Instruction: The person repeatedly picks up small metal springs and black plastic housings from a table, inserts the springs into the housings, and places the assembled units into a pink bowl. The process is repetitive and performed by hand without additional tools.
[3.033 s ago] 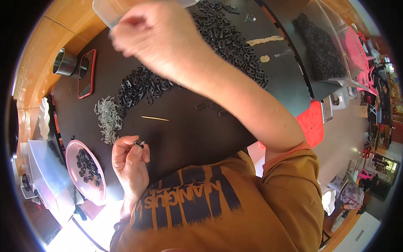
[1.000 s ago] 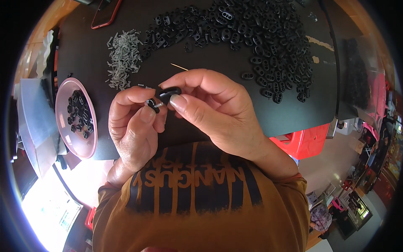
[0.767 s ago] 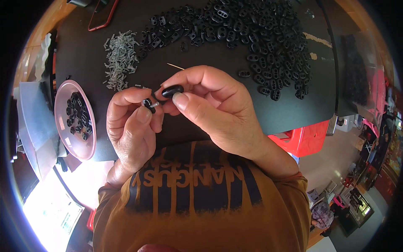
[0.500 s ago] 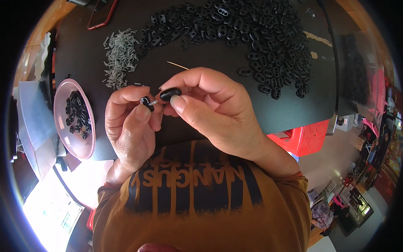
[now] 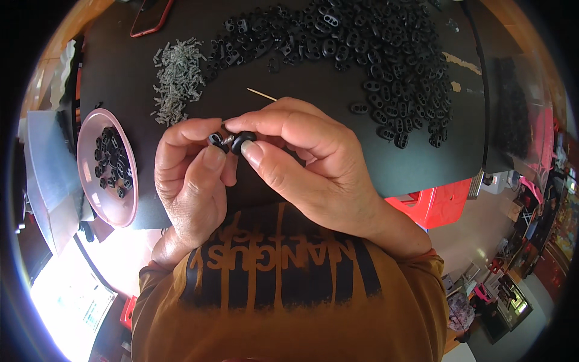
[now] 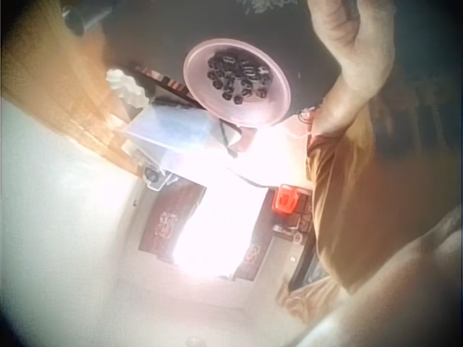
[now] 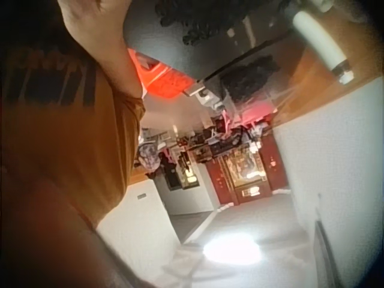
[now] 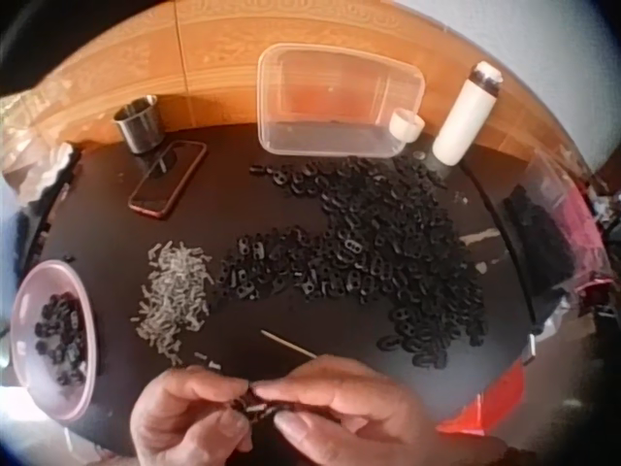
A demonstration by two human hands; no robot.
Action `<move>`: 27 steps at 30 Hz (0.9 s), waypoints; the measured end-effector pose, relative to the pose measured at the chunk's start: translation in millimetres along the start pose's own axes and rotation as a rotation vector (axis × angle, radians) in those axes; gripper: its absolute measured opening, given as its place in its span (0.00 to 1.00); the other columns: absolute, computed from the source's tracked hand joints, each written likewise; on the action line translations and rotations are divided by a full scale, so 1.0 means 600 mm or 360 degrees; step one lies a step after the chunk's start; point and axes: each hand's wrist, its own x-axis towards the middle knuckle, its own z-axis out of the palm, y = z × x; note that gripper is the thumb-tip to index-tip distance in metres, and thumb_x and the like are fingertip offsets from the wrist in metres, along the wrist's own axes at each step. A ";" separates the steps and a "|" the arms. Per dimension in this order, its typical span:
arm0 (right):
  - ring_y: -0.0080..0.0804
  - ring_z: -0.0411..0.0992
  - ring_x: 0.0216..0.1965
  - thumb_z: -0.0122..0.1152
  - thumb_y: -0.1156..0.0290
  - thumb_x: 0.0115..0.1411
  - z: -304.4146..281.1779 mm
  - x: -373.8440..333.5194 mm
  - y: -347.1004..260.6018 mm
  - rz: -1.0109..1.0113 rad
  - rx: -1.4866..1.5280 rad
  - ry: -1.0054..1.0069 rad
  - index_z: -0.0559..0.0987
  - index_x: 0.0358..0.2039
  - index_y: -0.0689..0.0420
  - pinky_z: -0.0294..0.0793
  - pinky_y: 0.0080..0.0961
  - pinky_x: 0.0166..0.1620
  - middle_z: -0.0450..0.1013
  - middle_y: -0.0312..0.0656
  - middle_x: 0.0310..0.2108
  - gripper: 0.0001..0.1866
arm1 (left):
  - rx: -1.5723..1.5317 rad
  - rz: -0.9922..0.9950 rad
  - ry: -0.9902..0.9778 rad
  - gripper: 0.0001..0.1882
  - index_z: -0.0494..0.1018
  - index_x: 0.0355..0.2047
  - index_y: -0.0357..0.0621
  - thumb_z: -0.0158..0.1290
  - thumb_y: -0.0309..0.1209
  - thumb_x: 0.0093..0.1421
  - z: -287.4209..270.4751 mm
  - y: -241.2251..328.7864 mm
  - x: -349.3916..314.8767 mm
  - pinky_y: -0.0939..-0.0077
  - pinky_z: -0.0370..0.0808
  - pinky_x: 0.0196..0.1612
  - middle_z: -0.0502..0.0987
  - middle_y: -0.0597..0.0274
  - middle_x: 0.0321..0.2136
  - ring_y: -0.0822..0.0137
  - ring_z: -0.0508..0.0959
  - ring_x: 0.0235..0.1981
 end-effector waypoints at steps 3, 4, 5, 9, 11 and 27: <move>0.19 0.66 0.35 0.49 0.79 0.57 0.001 0.001 -0.002 0.0020 0.0025 0.0000 0.72 0.44 0.65 0.69 0.15 0.37 0.68 0.40 0.37 0.13 | -0.0034 0.0017 -0.0016 0.12 0.67 0.42 0.36 0.47 0.21 0.57 0.000 0.000 0.000 0.92 0.64 0.24 0.69 0.68 0.26 0.84 0.65 0.21; 0.20 0.68 0.36 0.49 0.78 0.58 0.003 0.000 -0.001 0.0034 0.0074 0.0015 0.71 0.44 0.65 0.71 0.16 0.39 0.68 0.41 0.38 0.13 | -0.0008 0.0021 -0.0012 0.12 0.66 0.42 0.35 0.47 0.22 0.57 0.000 0.001 0.000 0.89 0.64 0.23 0.70 0.65 0.26 0.82 0.65 0.19; 0.20 0.68 0.36 0.50 0.78 0.57 0.005 0.000 0.001 0.0048 0.0165 0.0047 0.71 0.45 0.64 0.71 0.16 0.38 0.68 0.40 0.38 0.14 | 0.0018 0.0025 -0.0008 0.12 0.66 0.41 0.35 0.47 0.23 0.57 0.001 0.001 0.000 0.87 0.64 0.22 0.71 0.62 0.27 0.79 0.65 0.18; 0.19 0.67 0.34 0.51 0.78 0.56 0.015 0.005 -0.003 0.0073 0.0656 0.0139 0.70 0.43 0.64 0.71 0.16 0.37 0.69 0.39 0.35 0.13 | -0.0019 0.0010 -0.0015 0.12 0.66 0.41 0.34 0.47 0.23 0.56 0.002 -0.001 -0.002 0.87 0.64 0.23 0.71 0.61 0.27 0.79 0.65 0.18; 0.17 0.66 0.33 0.51 0.80 0.57 0.008 0.003 -0.001 0.0094 0.0620 0.0169 0.69 0.42 0.64 0.68 0.15 0.36 0.68 0.37 0.33 0.12 | -0.0016 0.0032 -0.0037 0.12 0.66 0.41 0.34 0.47 0.23 0.56 0.001 -0.003 -0.001 0.87 0.64 0.23 0.71 0.61 0.27 0.79 0.65 0.18; 0.14 0.60 0.27 0.51 0.85 0.52 -0.006 0.010 -0.020 -0.0359 -0.0506 0.0061 0.72 0.37 0.65 0.60 0.11 0.29 0.68 0.43 0.33 0.10 | -0.0131 0.0028 -0.0111 0.13 0.66 0.42 0.34 0.45 0.15 0.55 -0.003 -0.003 -0.001 0.93 0.64 0.29 0.69 0.68 0.29 0.86 0.66 0.26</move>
